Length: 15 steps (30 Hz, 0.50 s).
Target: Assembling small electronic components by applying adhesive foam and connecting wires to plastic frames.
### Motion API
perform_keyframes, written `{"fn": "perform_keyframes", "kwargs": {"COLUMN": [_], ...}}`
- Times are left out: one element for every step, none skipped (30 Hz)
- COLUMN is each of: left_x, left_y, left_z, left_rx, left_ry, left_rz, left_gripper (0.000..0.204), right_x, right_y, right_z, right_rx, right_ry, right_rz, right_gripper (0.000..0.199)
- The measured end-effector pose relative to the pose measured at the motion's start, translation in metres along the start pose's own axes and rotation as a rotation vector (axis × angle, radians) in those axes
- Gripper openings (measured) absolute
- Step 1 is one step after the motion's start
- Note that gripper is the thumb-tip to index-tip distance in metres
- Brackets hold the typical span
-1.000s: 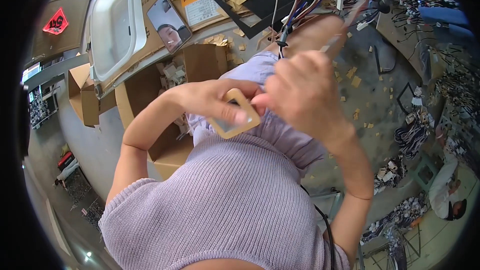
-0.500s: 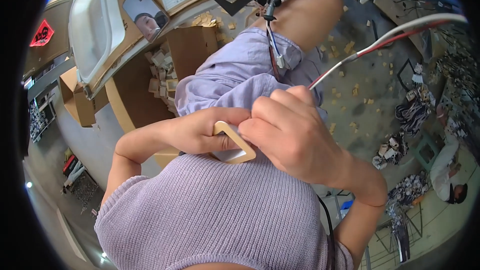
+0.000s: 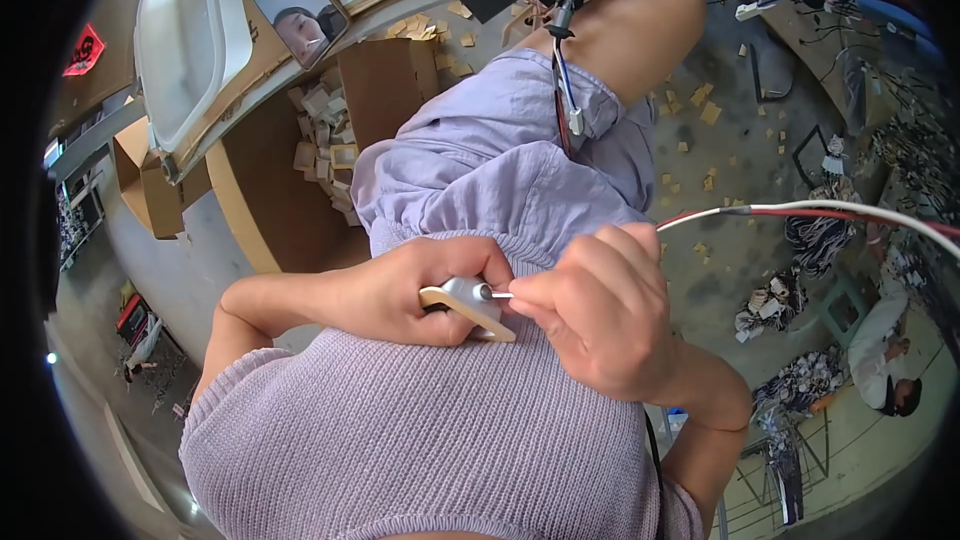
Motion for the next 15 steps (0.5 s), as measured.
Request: {"fn": "perform_keyframes", "kwargs": {"left_x": [-0.002,-0.002,-0.001,0.0,0.0,0.0,0.002,0.001,0.0,-0.001,0.001,0.0,0.0,0.002,0.002], "left_y": [-0.002,-0.002,-0.004,-0.001,0.0,0.002,0.003,0.003,0.003,0.002,0.0,-0.003,-0.003,-0.003,0.001], "left_z": [-0.001,-0.003,-0.003,-0.004,-0.002,0.0,-0.001,-0.001,-0.002,-0.003,-0.004,-0.005,-0.006,-0.004,-0.003], "left_rx": [-0.012,-0.02,-0.014,-0.011,-0.031,-0.052,-0.028,-0.028,-0.013,0.003,0.002,0.009,0.016,0.002,0.01], "left_ry": [-0.073,-0.149,-0.16,-0.161,-0.115,-0.069,0.01,0.01,-0.048,-0.107,-0.108,-0.118,-0.128,-0.051,-0.009], "left_rz": [-0.062,-0.119,-0.146,-0.142,-0.135,-0.129,-0.066,-0.067,-0.081,-0.095,-0.086,-0.139,-0.192,-0.183,-0.133], "left_gripper": [0.026,0.027,0.027,0.027,0.027,0.027,0.026,0.026,0.027,0.027,0.027,0.028,0.028,0.028,0.027], "right_x": [-0.001,-0.001,-0.004,-0.001,0.0,0.002,0.007,0.007,0.007,0.008,0.004,-0.001,-0.003,-0.005,-0.002], "right_y": [-0.004,-0.007,-0.012,-0.01,-0.007,-0.005,-0.003,-0.003,-0.004,-0.005,-0.013,-0.02,-0.023,-0.022,-0.016], "right_z": [0.0,0.0,-0.001,-0.001,0.001,0.002,0.004,0.005,0.005,0.006,0.004,0.001,-0.002,0.0,0.004], "right_rx": [-0.016,-0.038,-0.022,-0.026,-0.026,-0.025,-0.017,-0.016,-0.023,-0.03,-0.042,-0.024,-0.007,0.004,0.021], "right_ry": [0.001,0.0,0.002,0.001,0.002,0.004,0.016,0.017,0.026,0.035,0.021,0.003,-0.016,-0.01,0.004], "right_rz": [0.02,0.037,0.048,0.044,0.042,0.041,0.017,0.018,0.026,0.034,0.082,0.1,0.119,0.099,0.074], "right_gripper": [0.015,0.015,0.015,0.015,0.015,0.015,0.015,0.015,0.015,0.015,0.016,0.017,0.017,0.016,0.016]}}
Point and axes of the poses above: each hand's wrist, its own y-axis away from the middle knuckle, its own z-axis out of the back of the hand, x = y × z, the point moved 6 cm from there along -y, towards the middle knuckle, and after that the axes turned 14 degrees about z, right-handed, at the moved point
